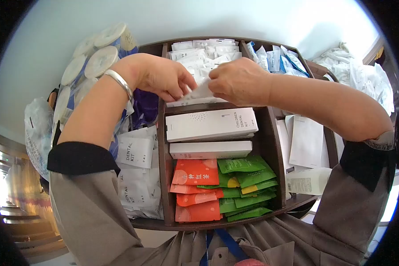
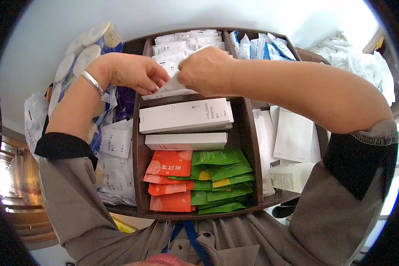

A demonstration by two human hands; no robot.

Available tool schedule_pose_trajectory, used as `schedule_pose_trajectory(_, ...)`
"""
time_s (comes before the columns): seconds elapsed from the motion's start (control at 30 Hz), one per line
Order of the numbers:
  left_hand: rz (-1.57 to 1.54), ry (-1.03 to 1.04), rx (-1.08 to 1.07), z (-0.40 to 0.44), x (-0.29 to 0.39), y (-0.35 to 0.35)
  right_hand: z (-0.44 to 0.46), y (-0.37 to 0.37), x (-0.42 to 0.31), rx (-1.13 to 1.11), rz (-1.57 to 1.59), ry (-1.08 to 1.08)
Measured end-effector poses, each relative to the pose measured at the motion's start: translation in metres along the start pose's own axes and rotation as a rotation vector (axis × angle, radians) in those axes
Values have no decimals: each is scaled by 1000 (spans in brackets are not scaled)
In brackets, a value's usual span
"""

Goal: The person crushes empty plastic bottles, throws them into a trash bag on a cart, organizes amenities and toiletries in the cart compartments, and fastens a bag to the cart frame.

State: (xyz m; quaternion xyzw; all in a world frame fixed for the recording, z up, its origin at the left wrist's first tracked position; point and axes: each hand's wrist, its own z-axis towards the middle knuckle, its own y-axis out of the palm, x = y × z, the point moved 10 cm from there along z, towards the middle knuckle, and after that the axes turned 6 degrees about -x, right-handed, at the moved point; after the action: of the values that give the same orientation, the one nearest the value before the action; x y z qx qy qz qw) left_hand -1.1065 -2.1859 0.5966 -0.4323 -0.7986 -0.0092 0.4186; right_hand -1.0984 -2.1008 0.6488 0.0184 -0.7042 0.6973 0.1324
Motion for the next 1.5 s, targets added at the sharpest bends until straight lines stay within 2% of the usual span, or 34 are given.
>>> schedule_pose_trajectory(0.03, -5, -5, -4, -1, -3, -1, 4, 0, -5, 37, 7, -36)
schedule_pose_trajectory(0.07, -99, -28, 53, -4, -6, -11, 15, -1, -4, -23, 73, 48)
schedule_pose_trajectory(0.1, -194, -51, 111, -6, -9, -18, 25, 0, -9, -25, 77, 45)
schedule_pose_trajectory(0.17, -219, -53, 151, -7, -13, -23, 40, -8, -8, 65, 270, 102)
schedule_pose_trajectory(0.23, -85, 40, -40, -1, -6, -14, 45, -17, -17, 144, 311, 33)
schedule_pose_trajectory(0.3, -55, 85, -48, -4, -4, -14, 47, -17, -22, -33, 276, 49)
schedule_pose_trajectory(0.37, -29, 137, -46, -6, -1, -12, 44, -40, 13, 263, 451, 71)
schedule_pose_trajectory(0.43, -122, 52, 20, -4, -4, -11, 47, -43, 39, 21, 235, 250)
schedule_pose_trajectory(0.47, -116, 53, 23, -3, 3, -5, 49, -39, 52, 26, 231, 251)
schedule_pose_trajectory(0.53, 458, -57, 150, -4, 18, 0, 55, 8, 77, -205, 110, 245)
schedule_pose_trajectory(0.57, 745, -110, 209, -4, 25, -2, 59, 21, 84, -202, 112, 255)
schedule_pose_trajectory(0.63, 795, -105, 189, 3, 19, -3, 76, 40, 84, -135, 336, 196)
schedule_pose_trajectory(0.67, 836, -53, 209, -1, 25, 1, 83, 51, 84, -127, 333, 200)
schedule_pose_trajectory(0.77, 850, 9, 230, 6, 27, 2, 103, 72, 67, -242, 231, 157)
schedule_pose_trajectory(0.87, 829, 95, 256, 12, 31, 3, 107, 80, 69, -505, 30, 287)
schedule_pose_trajectory(0.9, 884, 97, 304, 13, 32, 2, 107, 83, 73, -511, 33, 290)
schedule_pose_trajectory(0.97, 931, 101, 352, 13, 36, 2, 114, 80, 66, -423, 180, 173)
schedule_pose_trajectory(1.0, 963, 30, 379, 12, 37, -4, 114, 81, 69, -426, 182, 171)
schedule_pose_trajectory(1.03, 997, -42, 399, 11, 36, -8, 115, 72, 78, -297, 265, 221)
schedule_pose_trajectory(1.07, 999, -41, 391, 16, 32, -6, 113, 62, 86, -166, 346, 273)
schedule_pose_trajectory(1.13, 1041, 64, 519, 17, 35, -5, 108, 63, 85, -141, 351, 262)
schedule_pose_trajectory(1.23, 1050, 61, 555, 16, 37, -3, 100, 50, 87, -98, 398, 219)
schedule_pose_trajectory(1.3, 1026, 61, 557, 13, 27, -9, 94, 20, 90, -6, 505, 88)
schedule_pose_trajectory(1.37, 982, 64, 562, 18, 24, -12, 81, -1, 100, -126, 238, 104)
schedule_pose_trajectory(1.4, 981, -23, 469, 18, 25, -6, 76, 0, 104, -283, 61, 100)
schedule_pose_trajectory(1.43, 987, -10, 468, 11, 33, -4, 69, -8, 109, -287, 58, 113)
schedule_pose_trajectory(1.5, 879, 35, 499, -6, 40, -7, 49, -1, 100, -471, -74, -52)
